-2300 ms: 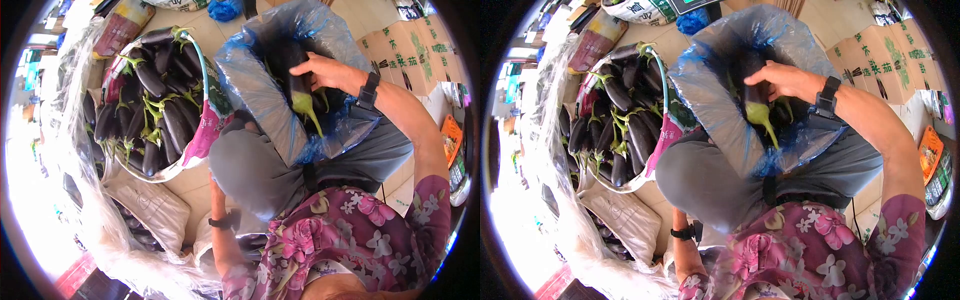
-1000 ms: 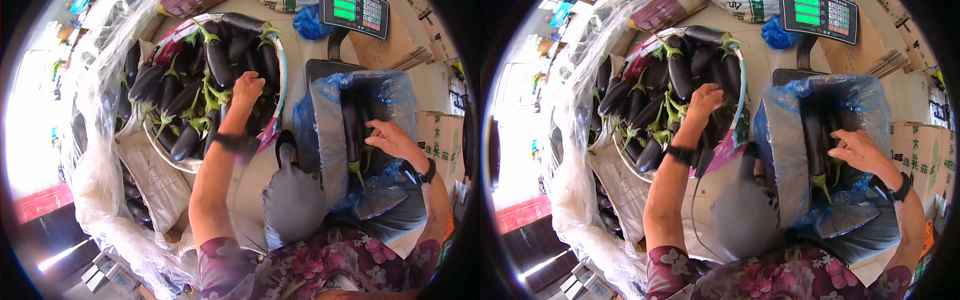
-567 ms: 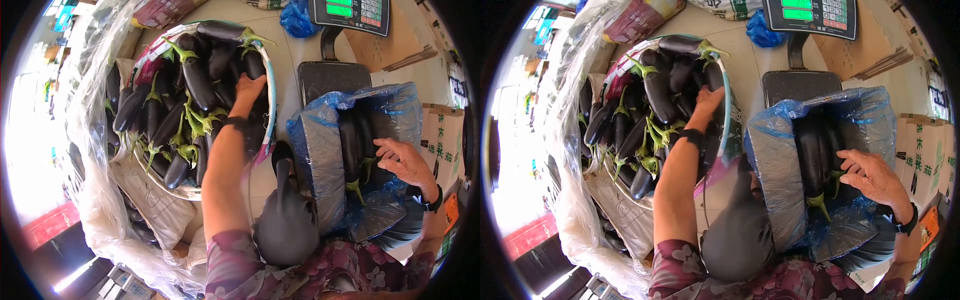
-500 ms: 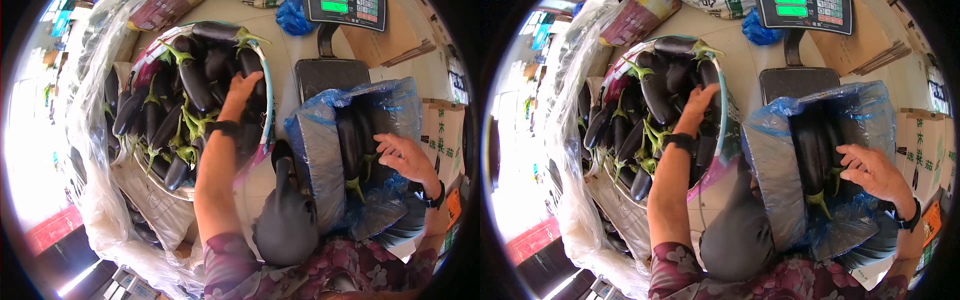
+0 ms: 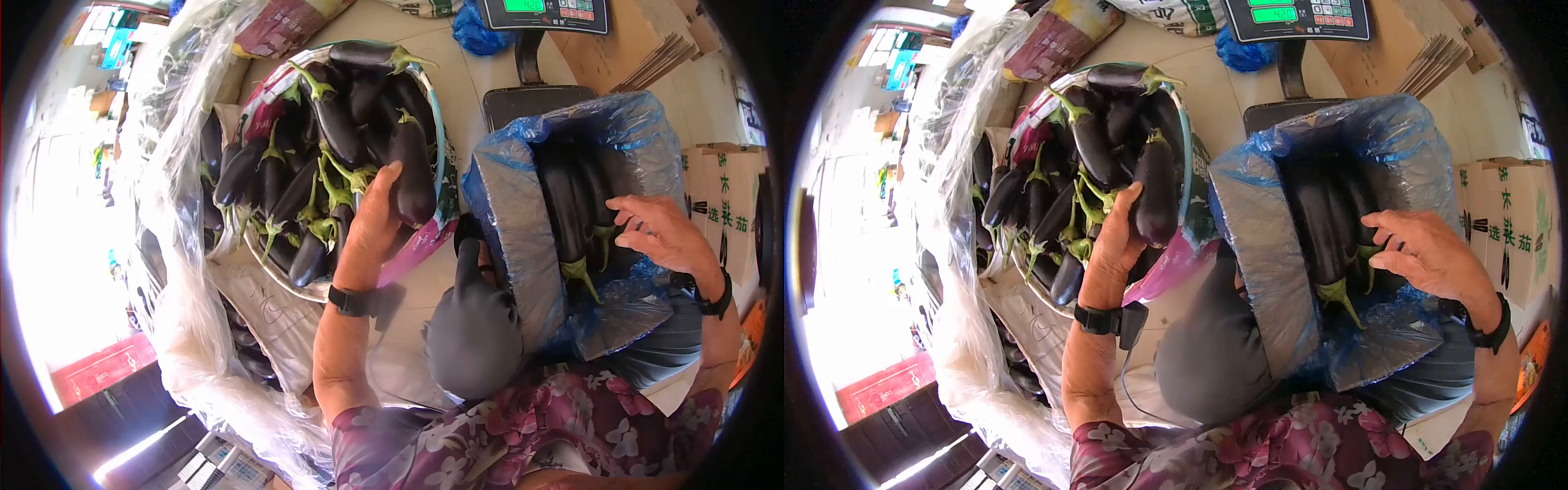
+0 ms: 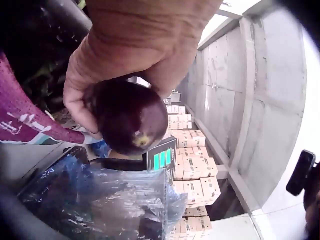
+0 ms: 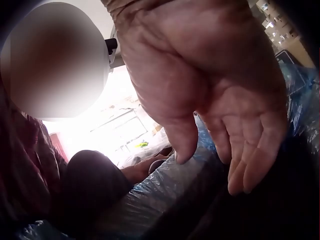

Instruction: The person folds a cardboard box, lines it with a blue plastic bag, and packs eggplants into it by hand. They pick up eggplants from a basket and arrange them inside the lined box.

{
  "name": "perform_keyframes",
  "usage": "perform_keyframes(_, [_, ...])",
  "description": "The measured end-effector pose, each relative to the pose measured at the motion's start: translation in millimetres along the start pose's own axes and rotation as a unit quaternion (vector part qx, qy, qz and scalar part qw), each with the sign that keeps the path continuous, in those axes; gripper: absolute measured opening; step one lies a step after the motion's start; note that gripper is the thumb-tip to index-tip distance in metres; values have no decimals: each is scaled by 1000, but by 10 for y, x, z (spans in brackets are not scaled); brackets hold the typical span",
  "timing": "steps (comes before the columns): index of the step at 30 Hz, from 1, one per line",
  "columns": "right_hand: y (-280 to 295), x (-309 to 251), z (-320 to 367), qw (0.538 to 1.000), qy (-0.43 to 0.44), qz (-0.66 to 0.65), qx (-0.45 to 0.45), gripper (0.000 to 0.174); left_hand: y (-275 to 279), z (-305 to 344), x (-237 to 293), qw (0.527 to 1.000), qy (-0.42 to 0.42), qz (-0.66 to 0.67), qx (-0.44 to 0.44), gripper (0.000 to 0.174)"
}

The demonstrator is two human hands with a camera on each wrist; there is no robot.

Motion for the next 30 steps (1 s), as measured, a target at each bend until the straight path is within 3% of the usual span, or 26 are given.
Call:
perform_keyframes(5, [-3,17,59,999,15,33,13,48,74,190,14,1000,-19,15,-13,46])
perform_keyframes(8, [-21,-11,45,999,4,40,-3,48,235,160,29,998,-35,-46,-12,51])
perform_keyframes(10, [-1,-19,64,998,5,58,3,48,670,168,50,972,-59,-212,78,55])
perform_keyframes(13, [-19,19,42,997,-1,73,-3,49,396,722,478,943,-75,-324,28,69])
perform_keyframes(16, [-16,39,-21,995,2,104,-4,50,411,976,795,945,-163,-281,34,69])
perform_keyframes(18, [-35,76,-83,997,-43,57,-20,51,646,961,868,915,-217,-316,122,61])
perform_keyframes(22, [-81,57,-138,997,-34,66,-28,51,1021,915,773,883,-229,-348,217,54])
perform_keyframes(26, [-103,28,-143,997,-44,64,-23,52,1114,906,691,911,-224,-276,209,55])
perform_keyframes(30, [-162,56,-187,997,-53,54,-31,52,770,1010,672,924,-191,-278,183,58])
Point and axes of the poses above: each hand's wrist, its own z-axis away from the middle knuckle, its own y-axis out of the back of the hand, x = y × z, the point moved 9 cm from there along -z, towards the middle knuckle, and after that the axes turned 1 degree about x, right-handed, at the moved point
